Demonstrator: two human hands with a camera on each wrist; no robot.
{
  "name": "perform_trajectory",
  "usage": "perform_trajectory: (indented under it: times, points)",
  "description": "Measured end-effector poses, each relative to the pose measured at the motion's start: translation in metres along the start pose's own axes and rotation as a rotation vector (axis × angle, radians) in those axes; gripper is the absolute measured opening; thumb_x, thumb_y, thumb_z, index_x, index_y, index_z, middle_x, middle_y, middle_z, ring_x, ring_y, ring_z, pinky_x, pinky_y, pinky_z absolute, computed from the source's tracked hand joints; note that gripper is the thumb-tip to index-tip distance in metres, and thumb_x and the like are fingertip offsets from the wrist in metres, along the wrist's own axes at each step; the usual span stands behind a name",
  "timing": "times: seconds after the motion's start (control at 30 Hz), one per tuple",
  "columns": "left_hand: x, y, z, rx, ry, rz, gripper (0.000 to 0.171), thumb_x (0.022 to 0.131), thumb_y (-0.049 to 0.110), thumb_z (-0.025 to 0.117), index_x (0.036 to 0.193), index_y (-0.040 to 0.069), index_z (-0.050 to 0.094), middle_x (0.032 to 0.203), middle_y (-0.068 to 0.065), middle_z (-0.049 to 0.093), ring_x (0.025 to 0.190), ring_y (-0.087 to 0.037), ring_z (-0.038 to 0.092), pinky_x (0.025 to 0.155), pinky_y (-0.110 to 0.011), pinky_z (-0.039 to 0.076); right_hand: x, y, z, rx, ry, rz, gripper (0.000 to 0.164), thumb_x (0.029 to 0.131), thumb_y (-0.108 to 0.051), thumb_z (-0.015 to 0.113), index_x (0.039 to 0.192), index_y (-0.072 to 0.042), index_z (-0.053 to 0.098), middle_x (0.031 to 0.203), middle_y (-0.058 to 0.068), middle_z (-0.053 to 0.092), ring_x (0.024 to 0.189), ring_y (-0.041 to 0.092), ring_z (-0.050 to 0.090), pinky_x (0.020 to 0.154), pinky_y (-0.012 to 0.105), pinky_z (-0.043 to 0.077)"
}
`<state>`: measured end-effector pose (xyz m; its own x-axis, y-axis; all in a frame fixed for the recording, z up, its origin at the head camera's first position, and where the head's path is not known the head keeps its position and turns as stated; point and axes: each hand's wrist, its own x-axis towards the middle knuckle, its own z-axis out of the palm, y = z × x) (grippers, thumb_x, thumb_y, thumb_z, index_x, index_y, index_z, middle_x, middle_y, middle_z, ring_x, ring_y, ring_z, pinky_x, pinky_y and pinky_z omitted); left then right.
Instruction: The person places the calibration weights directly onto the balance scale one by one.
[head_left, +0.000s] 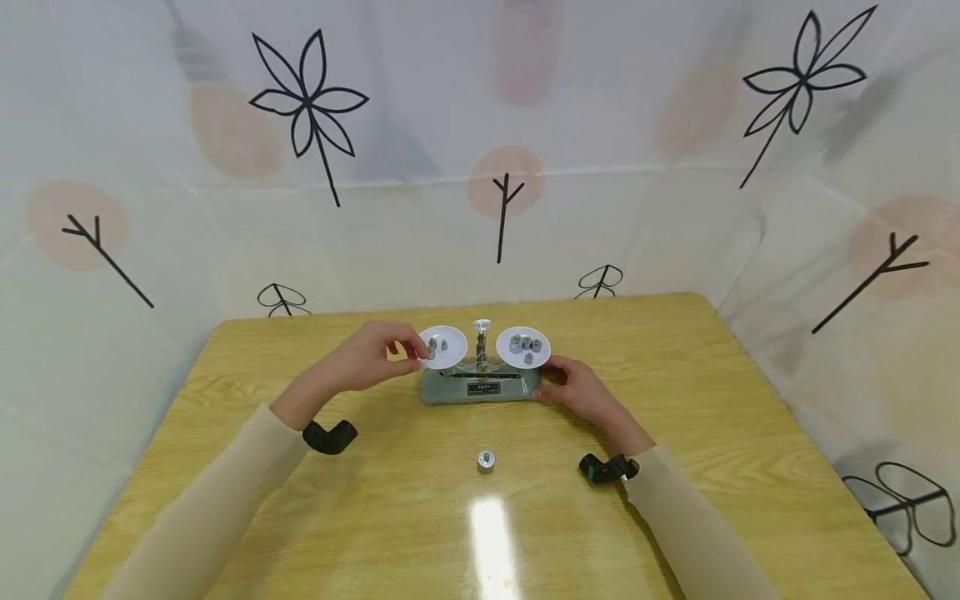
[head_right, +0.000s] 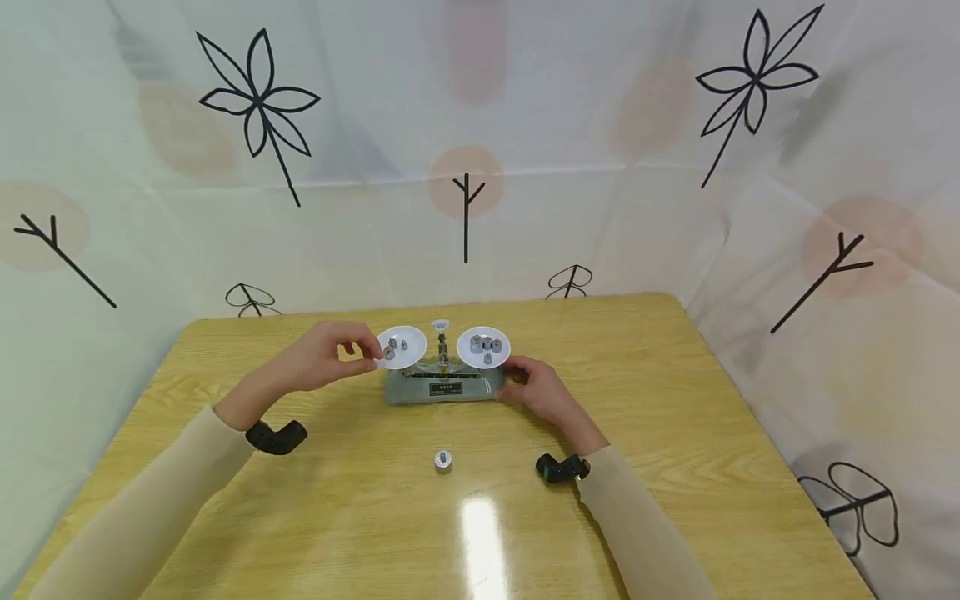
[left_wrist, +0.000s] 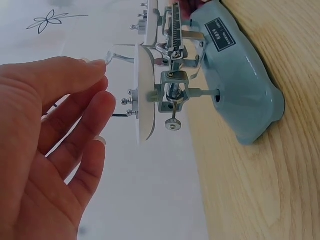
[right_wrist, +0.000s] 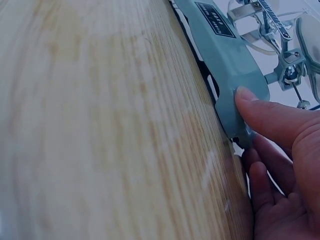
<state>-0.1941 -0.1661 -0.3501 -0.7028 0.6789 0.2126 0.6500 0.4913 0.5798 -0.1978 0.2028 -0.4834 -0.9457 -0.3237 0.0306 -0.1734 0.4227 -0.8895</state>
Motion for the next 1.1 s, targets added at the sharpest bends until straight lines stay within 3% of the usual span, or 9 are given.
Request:
perform_trajectory:
  times: [0.17,0.53,0.77,1.1]
  points:
    - [-0.005,0.001,0.006,-0.032,0.001,0.003,0.014,0.09,0.006,0.074,0.099,0.017,0.074,0.095,0.008,0.069,0.087,-0.01,0.062,0.073,-0.04,0.05,0.0,-0.004,0.0,-0.01,-0.007,0.008,0.053,0.085,-0.013,0.081,0.132,0.0,0.06,0.132,0.018,0.06,0.122,0.033,0.056,0.104,0.048,0.044]
    - [-0.015,0.005,0.031,-0.105,-0.063,0.044,0.011,0.093,0.011,0.071,0.099,0.021,0.071,0.094,0.01,0.068,0.086,-0.007,0.061,0.072,-0.033,0.05,0.001,-0.003,-0.001,-0.013,0.001,0.012,0.055,0.084,-0.013,0.081,0.133,0.001,0.059,0.132,0.019,0.06,0.123,0.034,0.056,0.104,0.049,0.045]
    - [-0.023,0.009,0.055,-0.146,-0.087,0.071,0.018,0.091,0.005,0.071,0.102,0.02,0.071,0.098,0.004,0.069,0.089,-0.01,0.06,0.073,-0.033,0.051,0.001,-0.002,0.001,-0.016,0.002,0.016,0.055,0.084,-0.012,0.081,0.133,0.001,0.059,0.132,0.018,0.06,0.121,0.033,0.056,0.103,0.049,0.045]
    - [-0.034,0.006,0.096,-0.213,-0.096,0.032,0.019,0.09,0.007,0.073,0.109,0.009,0.072,0.104,-0.005,0.071,0.093,-0.02,0.063,0.077,-0.032,0.052,0.0,-0.004,0.001,-0.027,0.009,0.014,0.055,0.084,-0.011,0.081,0.133,0.002,0.059,0.131,0.019,0.06,0.12,0.034,0.057,0.102,0.049,0.046]
